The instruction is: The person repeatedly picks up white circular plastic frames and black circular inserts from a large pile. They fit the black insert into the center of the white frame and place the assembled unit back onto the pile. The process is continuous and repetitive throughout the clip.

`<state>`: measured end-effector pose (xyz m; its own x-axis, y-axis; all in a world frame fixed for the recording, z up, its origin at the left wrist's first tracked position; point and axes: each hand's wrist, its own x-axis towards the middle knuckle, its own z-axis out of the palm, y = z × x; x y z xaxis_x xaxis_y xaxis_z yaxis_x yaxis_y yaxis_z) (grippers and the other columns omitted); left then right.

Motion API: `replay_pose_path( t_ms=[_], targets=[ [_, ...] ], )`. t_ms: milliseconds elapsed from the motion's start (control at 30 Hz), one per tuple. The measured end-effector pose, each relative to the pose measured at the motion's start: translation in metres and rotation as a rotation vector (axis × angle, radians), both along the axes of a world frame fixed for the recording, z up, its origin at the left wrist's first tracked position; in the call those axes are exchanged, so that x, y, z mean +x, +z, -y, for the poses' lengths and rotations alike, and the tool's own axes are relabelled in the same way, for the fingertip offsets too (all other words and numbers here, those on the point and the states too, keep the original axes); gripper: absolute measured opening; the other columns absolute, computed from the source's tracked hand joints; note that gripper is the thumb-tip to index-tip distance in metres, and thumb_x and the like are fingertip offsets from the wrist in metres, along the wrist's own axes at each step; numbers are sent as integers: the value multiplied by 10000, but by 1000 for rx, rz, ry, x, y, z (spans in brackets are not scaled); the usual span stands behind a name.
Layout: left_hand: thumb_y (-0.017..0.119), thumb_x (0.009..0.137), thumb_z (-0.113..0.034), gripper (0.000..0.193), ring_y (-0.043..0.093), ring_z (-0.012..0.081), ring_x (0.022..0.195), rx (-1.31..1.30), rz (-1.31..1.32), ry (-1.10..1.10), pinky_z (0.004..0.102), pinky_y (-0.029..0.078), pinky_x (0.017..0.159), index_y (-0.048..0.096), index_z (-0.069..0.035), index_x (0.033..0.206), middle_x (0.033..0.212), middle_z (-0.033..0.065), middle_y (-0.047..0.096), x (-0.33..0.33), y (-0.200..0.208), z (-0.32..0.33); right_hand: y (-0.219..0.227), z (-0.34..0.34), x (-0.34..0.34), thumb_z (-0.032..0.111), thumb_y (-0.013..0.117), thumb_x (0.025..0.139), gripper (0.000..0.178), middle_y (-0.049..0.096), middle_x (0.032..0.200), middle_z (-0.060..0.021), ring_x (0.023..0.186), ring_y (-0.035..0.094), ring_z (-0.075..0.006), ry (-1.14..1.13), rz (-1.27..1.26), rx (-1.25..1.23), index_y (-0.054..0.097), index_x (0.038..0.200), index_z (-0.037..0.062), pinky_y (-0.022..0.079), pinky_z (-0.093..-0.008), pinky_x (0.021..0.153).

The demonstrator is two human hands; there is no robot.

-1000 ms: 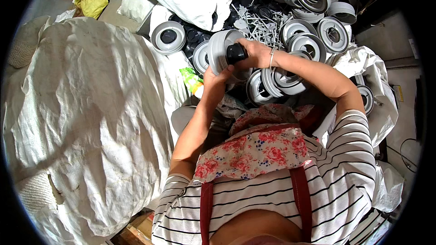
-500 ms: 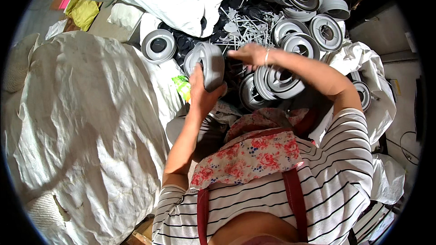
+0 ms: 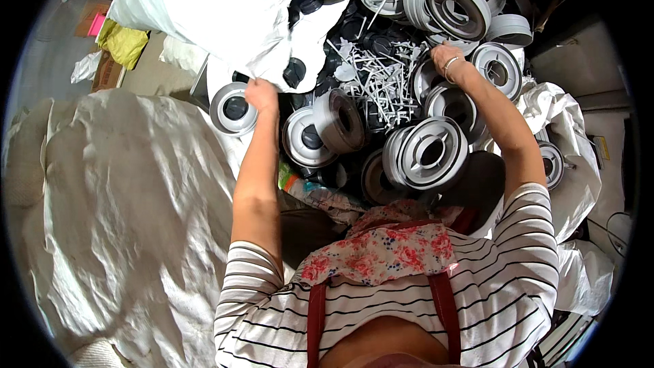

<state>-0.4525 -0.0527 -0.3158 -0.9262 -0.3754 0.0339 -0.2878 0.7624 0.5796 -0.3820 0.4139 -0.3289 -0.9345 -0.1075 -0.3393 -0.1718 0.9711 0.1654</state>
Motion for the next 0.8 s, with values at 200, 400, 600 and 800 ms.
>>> replay_pose_path(
  t_ms=[200, 400, 600, 800],
  targets=[
    [316, 976, -199, 368, 577, 309, 1045, 1312, -330, 68, 458, 500, 874, 465, 36, 1217, 1177, 166, 556, -7, 70, -29, 19, 9, 4, 115, 533, 794, 174, 682, 940, -91, 983, 589, -276, 47, -115, -44, 680, 879, 78, 491, -347, 829],
    [322, 862, -145, 387, 604, 321, 999, 1161, -326, -134, 472, 501, 869, 522, 103, 1082, 1104, 203, 591, 30, 142, -43, 36, 0, -15, 58, 546, 730, 222, 646, 874, -142, 966, 574, -326, -65, -495, -436, 621, 935, 96, 492, -408, 815],
    [375, 808, -99, 282, 599, 279, 994, 1596, -100, 45, 413, 504, 891, 553, 48, 972, 1025, 151, 607, 24, 71, 27, 43, 1, -33, 49, 511, 751, 196, 641, 862, -172, 896, 593, -365, -58, -597, -409, 622, 910, 72, 478, -431, 797],
    [674, 766, -188, 520, 548, 189, 912, 81, -586, -141, 300, 441, 833, 466, 53, 1178, 997, 93, 569, 77, 65, -20, 115, 55, -10, 90, 550, 718, 201, 648, 846, -184, 824, 628, -356, -20, -354, -410, 625, 901, 56, 507, -439, 735]
  ],
)
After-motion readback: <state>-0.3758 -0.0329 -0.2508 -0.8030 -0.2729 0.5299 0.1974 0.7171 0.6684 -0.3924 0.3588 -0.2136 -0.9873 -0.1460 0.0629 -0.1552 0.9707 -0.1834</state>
